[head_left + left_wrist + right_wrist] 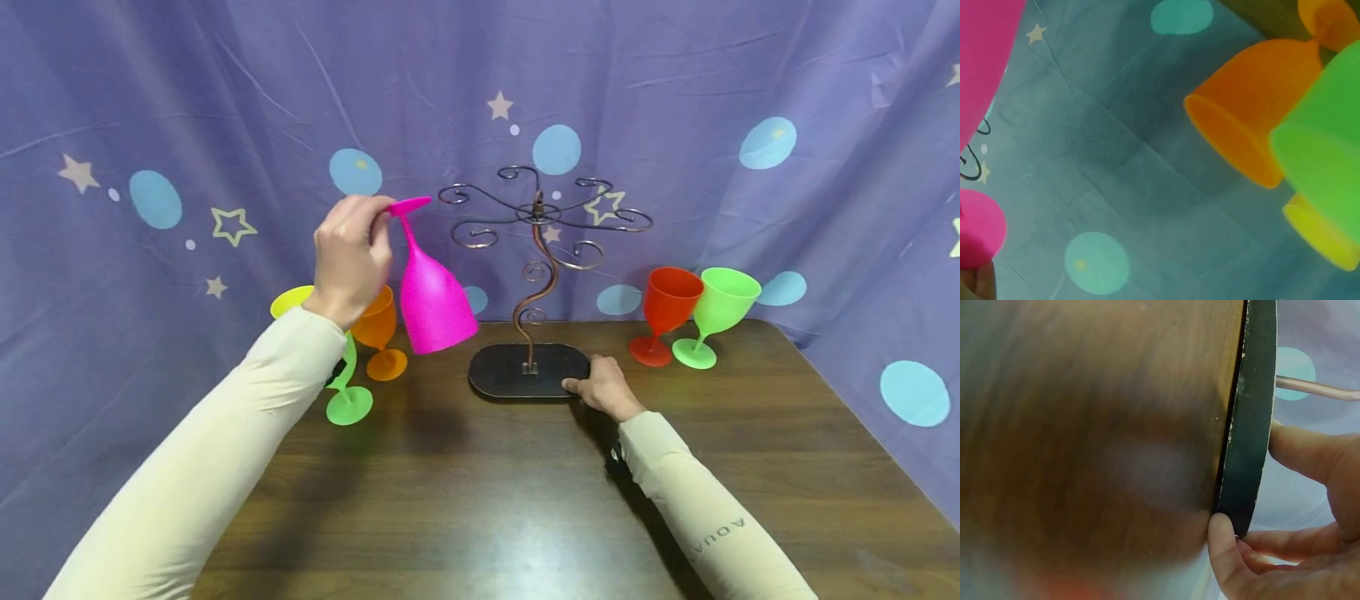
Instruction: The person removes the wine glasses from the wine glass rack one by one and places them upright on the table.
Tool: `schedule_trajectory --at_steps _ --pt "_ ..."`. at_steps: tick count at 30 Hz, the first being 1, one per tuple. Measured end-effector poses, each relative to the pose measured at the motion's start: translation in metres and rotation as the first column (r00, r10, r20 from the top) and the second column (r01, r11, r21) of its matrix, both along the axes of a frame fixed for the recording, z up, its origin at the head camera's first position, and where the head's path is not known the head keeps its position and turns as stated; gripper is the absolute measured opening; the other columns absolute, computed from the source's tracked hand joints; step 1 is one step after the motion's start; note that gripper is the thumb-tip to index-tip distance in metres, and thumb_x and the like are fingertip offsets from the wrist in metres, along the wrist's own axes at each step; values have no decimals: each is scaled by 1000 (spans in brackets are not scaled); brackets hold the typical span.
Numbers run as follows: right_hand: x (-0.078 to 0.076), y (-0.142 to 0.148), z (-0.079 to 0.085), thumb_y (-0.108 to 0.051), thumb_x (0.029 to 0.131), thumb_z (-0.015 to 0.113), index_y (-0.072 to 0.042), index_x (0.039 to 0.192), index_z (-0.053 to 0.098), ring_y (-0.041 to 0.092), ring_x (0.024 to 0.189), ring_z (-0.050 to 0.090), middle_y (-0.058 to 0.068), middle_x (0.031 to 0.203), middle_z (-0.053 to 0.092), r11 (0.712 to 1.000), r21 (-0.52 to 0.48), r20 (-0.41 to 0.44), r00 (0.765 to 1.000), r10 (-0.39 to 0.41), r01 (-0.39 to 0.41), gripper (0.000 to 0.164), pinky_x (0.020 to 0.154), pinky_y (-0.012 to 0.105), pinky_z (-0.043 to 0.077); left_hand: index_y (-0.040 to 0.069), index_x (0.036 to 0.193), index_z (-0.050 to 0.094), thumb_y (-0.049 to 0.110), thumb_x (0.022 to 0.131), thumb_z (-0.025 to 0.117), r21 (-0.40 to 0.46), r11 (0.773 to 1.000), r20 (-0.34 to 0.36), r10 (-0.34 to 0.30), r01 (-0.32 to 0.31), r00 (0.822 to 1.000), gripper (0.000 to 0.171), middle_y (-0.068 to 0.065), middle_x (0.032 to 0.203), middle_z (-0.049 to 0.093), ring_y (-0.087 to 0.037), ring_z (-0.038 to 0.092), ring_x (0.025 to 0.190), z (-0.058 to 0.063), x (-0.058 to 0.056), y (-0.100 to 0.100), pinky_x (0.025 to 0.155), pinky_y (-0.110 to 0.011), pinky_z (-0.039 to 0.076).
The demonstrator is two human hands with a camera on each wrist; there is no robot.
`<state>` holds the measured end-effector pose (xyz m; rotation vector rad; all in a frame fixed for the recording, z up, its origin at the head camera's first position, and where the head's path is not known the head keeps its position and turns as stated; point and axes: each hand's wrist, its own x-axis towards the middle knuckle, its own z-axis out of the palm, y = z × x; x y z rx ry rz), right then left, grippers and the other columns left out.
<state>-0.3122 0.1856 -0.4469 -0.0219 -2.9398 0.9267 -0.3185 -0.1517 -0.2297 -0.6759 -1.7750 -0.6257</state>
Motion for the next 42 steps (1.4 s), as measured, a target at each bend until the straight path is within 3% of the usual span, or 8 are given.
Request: schedule_trajectory --at_steps 7,10,12,18,27,31,35,42 --pt "8 -3 4 -29 85 69 10 125 50 41 108 51 28 114 54 998 -69 -119 993 -21 13 60 96 51 40 -2 94 70 -2 88 58 114 990 197 63 -86 978 14 -15 83 67 -30 60 75 -30 14 -9 71 -42 46" --pt "16 -8 14 -24 86 68 5 125 52 37 102 53 23 110 56 988 -146 -305 952 -3 -44 51 90 48 43 -1 95 71 -1 87 60 140 982 366 69 -128 928 14 -14 82 68 -27 60 72 -43 21 -7 67 -38 46" --pt "23 -14 22 -19 86 68 1 122 55 34 96 56 19 107 58 977 -180 -443 896 26 -117 44 86 46 46 1 96 72 2 87 60 149 976 497 67 -161 865 15 -12 83 69 -24 61 72 -51 25 -4 67 -35 46" --pt "51 -31 40 -10 84 68 0 113 61 22 85 58 12 98 60 929 -111 -755 638 152 -352 31 77 34 49 5 98 72 7 89 62 149 968 732 28 -200 681 14 -10 84 70 -23 61 74 -82 31 6 67 -31 46" --pt "95 -47 59 -12 87 63 2 89 67 22 77 60 7 85 63 799 272 -903 145 404 -537 15 71 32 50 4 96 72 6 87 65 200 958 851 -65 -208 521 12 -10 82 70 -22 61 73 -129 35 18 62 -28 45" --pt "108 -56 61 -19 88 64 0 83 68 22 74 61 7 83 63 716 466 -846 -24 533 -519 21 68 34 53 2 96 72 4 85 66 240 947 879 -118 -214 463 13 -13 83 70 -21 60 72 -142 36 24 60 -25 44" --pt "114 -60 56 -26 90 62 -1 86 68 23 77 63 9 85 66 673 590 -775 -79 627 -445 27 72 37 54 -1 97 71 1 84 66 299 929 896 -194 -218 400 14 -14 83 70 -19 60 70 -153 39 31 58 -23 45" --pt "114 -56 52 -11 90 58 -2 86 69 23 73 61 7 82 66 654 651 -733 -95 674 -385 15 71 37 52 -4 99 70 -3 82 66 410 889 889 -338 -206 309 18 -16 84 70 -15 61 68 -164 44 44 58 -21 47"
